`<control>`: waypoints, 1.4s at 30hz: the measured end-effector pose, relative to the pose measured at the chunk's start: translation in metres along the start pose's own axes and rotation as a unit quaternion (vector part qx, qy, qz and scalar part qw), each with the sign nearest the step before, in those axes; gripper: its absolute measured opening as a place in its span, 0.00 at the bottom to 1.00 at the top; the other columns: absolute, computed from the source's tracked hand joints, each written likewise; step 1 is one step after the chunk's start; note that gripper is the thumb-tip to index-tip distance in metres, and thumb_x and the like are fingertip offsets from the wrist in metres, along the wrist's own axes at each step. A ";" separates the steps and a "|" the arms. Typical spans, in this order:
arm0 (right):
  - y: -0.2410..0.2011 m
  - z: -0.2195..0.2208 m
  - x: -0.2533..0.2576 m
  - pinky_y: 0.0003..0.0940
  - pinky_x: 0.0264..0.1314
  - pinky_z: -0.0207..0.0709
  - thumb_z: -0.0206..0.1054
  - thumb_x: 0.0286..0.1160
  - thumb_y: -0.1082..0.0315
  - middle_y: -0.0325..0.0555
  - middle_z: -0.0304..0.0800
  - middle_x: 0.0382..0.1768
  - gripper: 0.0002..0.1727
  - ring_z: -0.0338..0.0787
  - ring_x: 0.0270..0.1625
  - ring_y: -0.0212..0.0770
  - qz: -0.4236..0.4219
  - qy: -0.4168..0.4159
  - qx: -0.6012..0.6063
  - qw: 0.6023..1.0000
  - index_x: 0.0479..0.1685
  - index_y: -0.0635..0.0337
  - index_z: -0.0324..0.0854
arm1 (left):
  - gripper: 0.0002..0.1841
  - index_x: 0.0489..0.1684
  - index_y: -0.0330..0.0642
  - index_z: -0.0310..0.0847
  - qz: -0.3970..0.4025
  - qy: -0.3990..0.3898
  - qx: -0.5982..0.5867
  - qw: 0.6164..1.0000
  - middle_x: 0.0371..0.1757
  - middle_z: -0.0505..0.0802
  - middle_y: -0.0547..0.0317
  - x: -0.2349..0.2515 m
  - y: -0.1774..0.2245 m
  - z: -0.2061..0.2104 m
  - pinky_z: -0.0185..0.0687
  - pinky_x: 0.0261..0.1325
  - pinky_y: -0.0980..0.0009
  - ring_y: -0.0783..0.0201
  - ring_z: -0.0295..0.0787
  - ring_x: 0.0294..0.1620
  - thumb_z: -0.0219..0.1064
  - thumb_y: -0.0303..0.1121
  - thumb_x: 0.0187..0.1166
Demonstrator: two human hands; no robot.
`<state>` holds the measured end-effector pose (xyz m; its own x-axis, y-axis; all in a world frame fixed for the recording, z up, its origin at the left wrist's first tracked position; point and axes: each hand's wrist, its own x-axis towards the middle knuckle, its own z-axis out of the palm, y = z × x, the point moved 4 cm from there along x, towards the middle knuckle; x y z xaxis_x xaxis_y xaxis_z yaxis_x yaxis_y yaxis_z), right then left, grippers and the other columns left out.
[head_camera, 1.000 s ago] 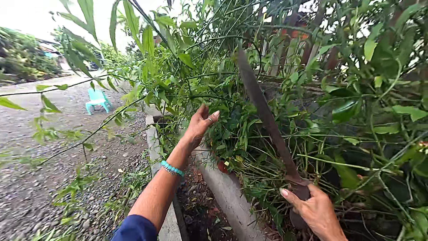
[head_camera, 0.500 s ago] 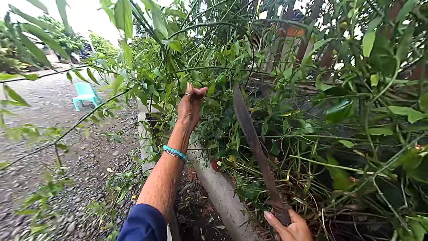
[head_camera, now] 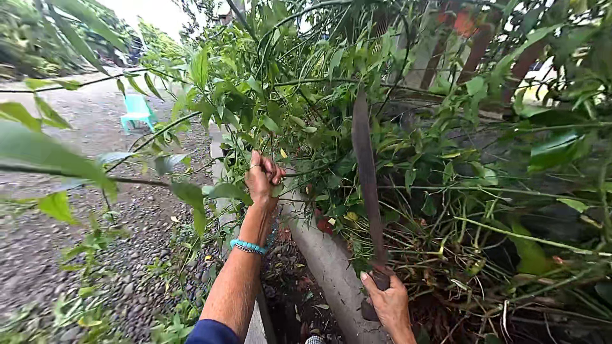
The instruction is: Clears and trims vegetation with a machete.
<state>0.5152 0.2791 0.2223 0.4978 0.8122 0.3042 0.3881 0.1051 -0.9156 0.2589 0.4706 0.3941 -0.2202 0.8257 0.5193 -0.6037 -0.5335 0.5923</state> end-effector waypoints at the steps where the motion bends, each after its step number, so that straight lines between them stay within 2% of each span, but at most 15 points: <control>1: 0.008 0.002 -0.011 0.34 0.28 0.81 0.76 0.67 0.70 0.47 0.87 0.28 0.19 0.82 0.21 0.33 0.004 0.006 0.006 1.000 0.53 0.74 0.83 | 0.32 0.09 0.57 0.60 -0.002 0.000 -0.001 1.000 0.04 0.69 0.73 -0.003 0.000 -0.006 0.79 0.28 0.72 0.72 0.68 0.08 0.24 0.41 0.95; 6: 0.039 0.012 -0.050 0.30 0.30 0.82 0.76 0.65 0.72 0.49 0.88 0.30 0.18 0.83 0.24 0.30 0.019 0.020 -0.003 1.000 0.50 0.77 0.84 | 0.33 0.08 0.58 0.61 -0.013 -0.004 -0.038 0.999 0.03 0.69 0.74 -0.011 -0.008 -0.022 0.78 0.25 0.73 0.73 0.68 0.06 0.23 0.42 0.94; 12: 0.017 0.018 -0.024 0.47 0.46 0.83 0.76 0.66 0.72 0.59 0.91 0.37 0.20 0.89 0.37 0.45 -0.017 -0.009 -0.065 0.998 0.55 0.77 0.84 | 0.31 0.09 0.57 0.57 -0.032 0.021 -0.018 0.999 0.03 0.66 0.73 -0.019 -0.011 -0.016 0.74 0.25 0.72 0.72 0.63 0.06 0.25 0.40 0.94; 13: 0.007 0.016 -0.018 0.46 0.45 0.83 0.76 0.65 0.71 0.59 0.92 0.36 0.20 0.90 0.36 0.45 -0.051 0.007 -0.070 0.996 0.54 0.77 0.84 | 0.31 0.09 0.57 0.57 -0.036 0.028 -0.024 0.999 0.03 0.65 0.73 -0.018 -0.012 -0.019 0.73 0.24 0.72 0.72 0.62 0.06 0.25 0.40 0.95; 16: -0.032 0.006 -0.005 0.23 0.36 0.78 0.73 0.64 0.67 0.50 0.88 0.27 0.18 0.84 0.28 0.26 -0.188 0.091 -0.081 0.975 0.44 0.77 0.84 | 0.32 0.08 0.57 0.55 -0.036 0.033 -0.041 0.998 0.02 0.64 0.73 -0.015 -0.017 -0.028 0.71 0.21 0.73 0.72 0.61 0.05 0.23 0.42 0.94; 18: -0.060 0.003 -0.001 0.12 0.35 0.74 0.73 0.65 0.67 0.48 0.86 0.25 0.17 0.81 0.27 0.17 -0.260 0.130 -0.068 0.955 0.40 0.79 0.83 | 0.32 0.08 0.57 0.55 -0.038 0.033 -0.051 0.997 0.02 0.64 0.73 -0.017 -0.018 -0.028 0.71 0.21 0.73 0.72 0.60 0.05 0.24 0.42 0.95; 21: -0.068 0.010 -0.005 0.10 0.37 0.75 0.72 0.65 0.69 0.50 0.87 0.25 0.16 0.82 0.28 0.17 -0.299 0.148 -0.060 0.941 0.39 0.80 0.83 | 0.32 0.08 0.58 0.55 -0.032 0.023 -0.051 0.998 0.02 0.64 0.74 -0.026 -0.018 -0.025 0.70 0.21 0.74 0.73 0.60 0.05 0.25 0.42 0.95; 23: -0.051 0.021 -0.015 0.17 0.35 0.77 0.72 0.64 0.69 0.51 0.87 0.25 0.16 0.84 0.27 0.24 -0.264 0.126 -0.083 0.953 0.40 0.79 0.84 | 0.31 0.10 0.58 0.55 -0.026 -0.003 -0.034 0.999 0.04 0.62 0.74 -0.039 -0.017 -0.024 0.67 0.21 0.77 0.73 0.58 0.06 0.26 0.45 0.95; 26: -0.017 0.037 -0.026 0.38 0.35 0.81 0.73 0.63 0.71 0.57 0.89 0.27 0.16 0.87 0.27 0.40 -0.163 0.059 -0.123 0.977 0.45 0.78 0.85 | 0.31 0.09 0.58 0.54 -0.022 -0.016 -0.033 0.999 0.04 0.61 0.73 -0.048 -0.018 -0.024 0.63 0.19 0.78 0.74 0.56 0.06 0.27 0.46 0.95; 29: -0.017 0.042 -0.009 0.62 0.55 0.80 0.74 0.71 0.72 0.69 0.91 0.42 0.21 0.91 0.46 0.62 0.005 -0.080 -0.190 0.978 0.61 0.76 0.82 | 0.30 0.09 0.58 0.54 -0.021 -0.036 -0.010 0.999 0.04 0.61 0.73 -0.053 -0.025 -0.023 0.61 0.19 0.78 0.74 0.55 0.06 0.30 0.45 0.95; 32: -0.021 0.043 0.010 0.67 0.65 0.77 0.70 0.78 0.67 0.72 0.90 0.52 0.26 0.90 0.59 0.69 0.072 -0.153 -0.310 0.936 0.73 0.71 0.76 | 0.28 0.13 0.57 0.59 -0.041 -0.044 0.032 0.998 0.09 0.64 0.73 -0.062 -0.038 -0.041 0.65 0.24 0.76 0.73 0.60 0.11 0.36 0.49 0.95; 35: -0.014 0.041 0.014 0.66 0.65 0.77 0.69 0.78 0.67 0.71 0.91 0.52 0.25 0.90 0.59 0.69 0.073 -0.159 -0.346 0.922 0.71 0.71 0.78 | 0.29 0.11 0.59 0.56 -0.054 -0.019 0.056 0.997 0.07 0.64 0.75 -0.059 -0.032 -0.029 0.65 0.23 0.76 0.74 0.60 0.10 0.33 0.49 0.95; 37: -0.007 0.044 0.008 0.63 0.67 0.77 0.69 0.76 0.69 0.71 0.90 0.53 0.23 0.90 0.60 0.67 0.087 -0.172 -0.335 0.922 0.67 0.72 0.80 | 0.29 0.11 0.58 0.57 -0.080 0.028 0.063 0.994 0.06 0.63 0.76 -0.056 -0.034 -0.022 0.62 0.19 0.76 0.75 0.59 0.08 0.33 0.43 0.95; 39: -0.004 0.048 0.007 0.62 0.68 0.76 0.70 0.75 0.70 0.72 0.89 0.54 0.22 0.89 0.60 0.66 0.094 -0.178 -0.311 0.929 0.66 0.74 0.81 | 0.27 0.12 0.56 0.58 -0.094 0.072 0.065 0.991 0.05 0.63 0.76 -0.051 -0.034 -0.017 0.63 0.16 0.77 0.77 0.58 0.06 0.37 0.39 0.95; 42: -0.004 0.058 0.016 0.62 0.68 0.77 0.70 0.75 0.70 0.69 0.90 0.55 0.22 0.90 0.61 0.64 0.103 -0.180 -0.304 0.930 0.67 0.70 0.82 | 0.24 0.18 0.52 0.63 -0.114 0.065 0.097 0.987 0.10 0.65 0.73 -0.049 -0.038 -0.014 0.66 0.20 0.74 0.74 0.60 0.10 0.43 0.43 0.95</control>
<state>0.4767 0.3254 0.2156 0.3604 0.9303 -0.0687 0.7345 -0.3284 -0.5939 0.2818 0.4529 0.3369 -0.1992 0.9379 0.2840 -0.4941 -0.3464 0.7974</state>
